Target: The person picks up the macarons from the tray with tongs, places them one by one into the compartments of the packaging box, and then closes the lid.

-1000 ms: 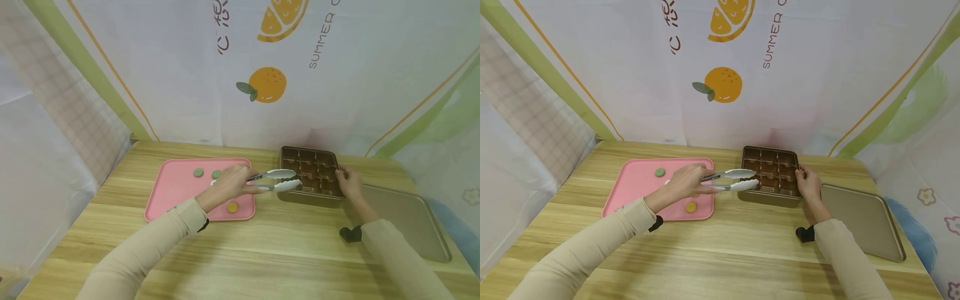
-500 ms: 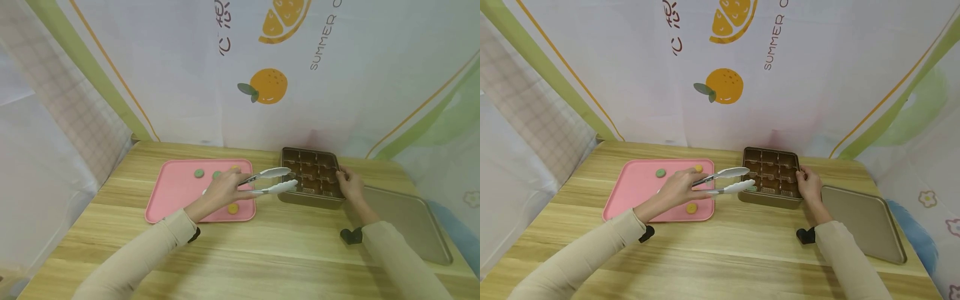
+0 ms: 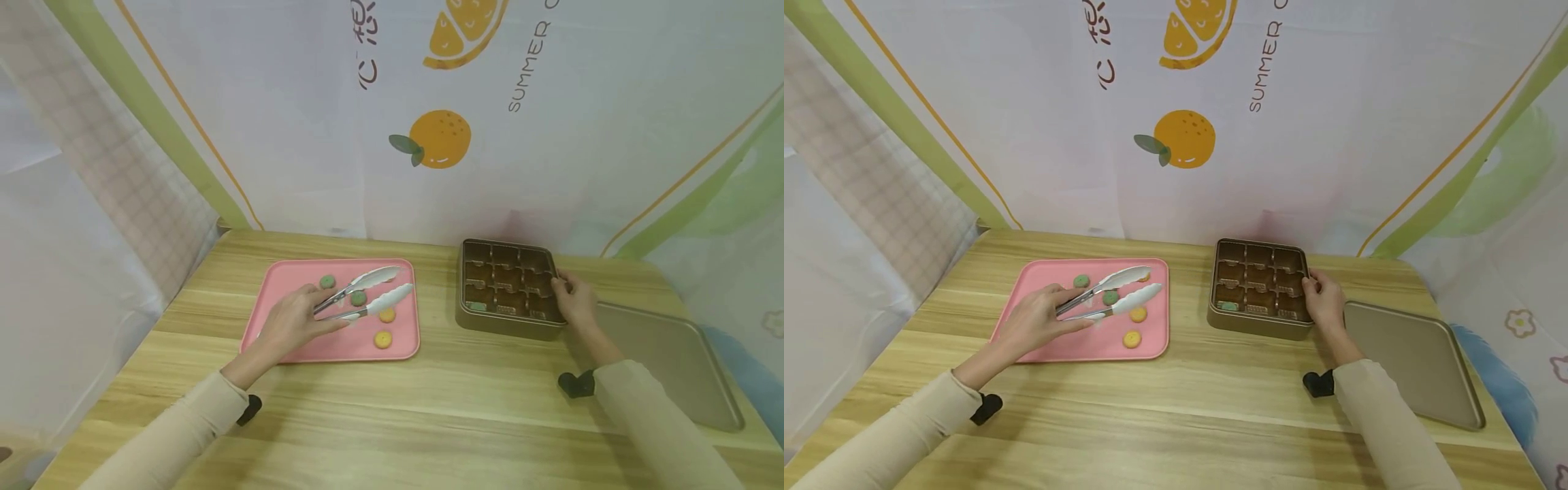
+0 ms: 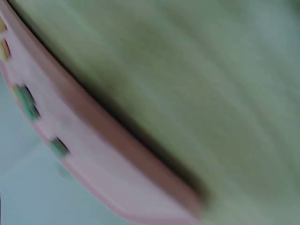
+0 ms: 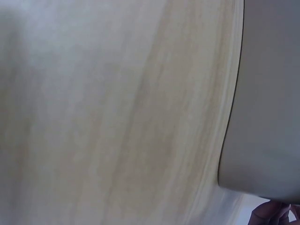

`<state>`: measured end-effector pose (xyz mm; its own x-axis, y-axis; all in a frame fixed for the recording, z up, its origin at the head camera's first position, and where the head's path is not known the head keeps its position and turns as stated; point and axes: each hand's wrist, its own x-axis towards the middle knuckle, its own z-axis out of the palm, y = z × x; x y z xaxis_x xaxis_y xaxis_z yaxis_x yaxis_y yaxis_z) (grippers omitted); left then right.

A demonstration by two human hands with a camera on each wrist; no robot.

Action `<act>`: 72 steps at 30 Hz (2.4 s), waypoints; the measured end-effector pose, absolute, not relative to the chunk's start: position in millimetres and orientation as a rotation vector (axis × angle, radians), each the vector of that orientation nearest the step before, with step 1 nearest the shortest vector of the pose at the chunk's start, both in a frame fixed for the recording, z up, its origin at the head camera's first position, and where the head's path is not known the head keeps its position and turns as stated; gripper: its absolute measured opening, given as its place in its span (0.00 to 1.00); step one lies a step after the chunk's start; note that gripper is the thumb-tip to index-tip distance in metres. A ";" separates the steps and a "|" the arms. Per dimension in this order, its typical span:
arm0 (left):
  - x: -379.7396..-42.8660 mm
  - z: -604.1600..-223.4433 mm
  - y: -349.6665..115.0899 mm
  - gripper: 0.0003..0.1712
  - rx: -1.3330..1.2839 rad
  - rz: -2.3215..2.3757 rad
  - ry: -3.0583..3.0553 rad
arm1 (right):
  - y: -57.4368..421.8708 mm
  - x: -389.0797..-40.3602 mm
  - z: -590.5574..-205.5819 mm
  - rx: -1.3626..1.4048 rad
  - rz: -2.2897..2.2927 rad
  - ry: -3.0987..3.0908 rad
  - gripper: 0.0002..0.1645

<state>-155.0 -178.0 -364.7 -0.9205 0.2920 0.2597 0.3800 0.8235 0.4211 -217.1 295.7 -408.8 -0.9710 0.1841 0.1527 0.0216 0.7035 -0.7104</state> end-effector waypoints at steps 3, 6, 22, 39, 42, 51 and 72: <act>-151.7 -366.4 -198.2 0.33 -0.442 -0.709 -2.848 | 295.8 -217.5 -408.2 -0.163 1.125 -2.695 0.27; -149.8 -368.2 -217.4 0.31 -0.398 -0.702 -2.851 | 295.8 -217.7 -407.7 -0.168 1.122 -2.698 0.27; -145.7 -374.9 -267.1 0.33 -0.234 -0.512 -2.890 | 294.9 -214.7 -407.1 -0.169 1.096 -2.715 0.27; -149.9 -378.5 -270.0 0.23 -0.234 -0.478 -2.910 | 294.1 -215.8 -408.2 -0.168 1.086 -2.709 0.26; -150.8 -378.2 -269.8 0.28 -0.238 -0.477 -2.916 | 294.5 -216.0 -408.6 -0.166 1.080 -2.708 0.26; -154.4 -375.2 -268.2 0.28 -0.247 -0.431 -2.955 | 293.5 -215.2 -406.4 -0.149 1.096 -2.705 0.27; -152.3 -376.4 -267.7 0.26 -0.263 -0.438 -2.933 | 294.0 -216.0 -408.2 -0.160 1.100 -2.691 0.26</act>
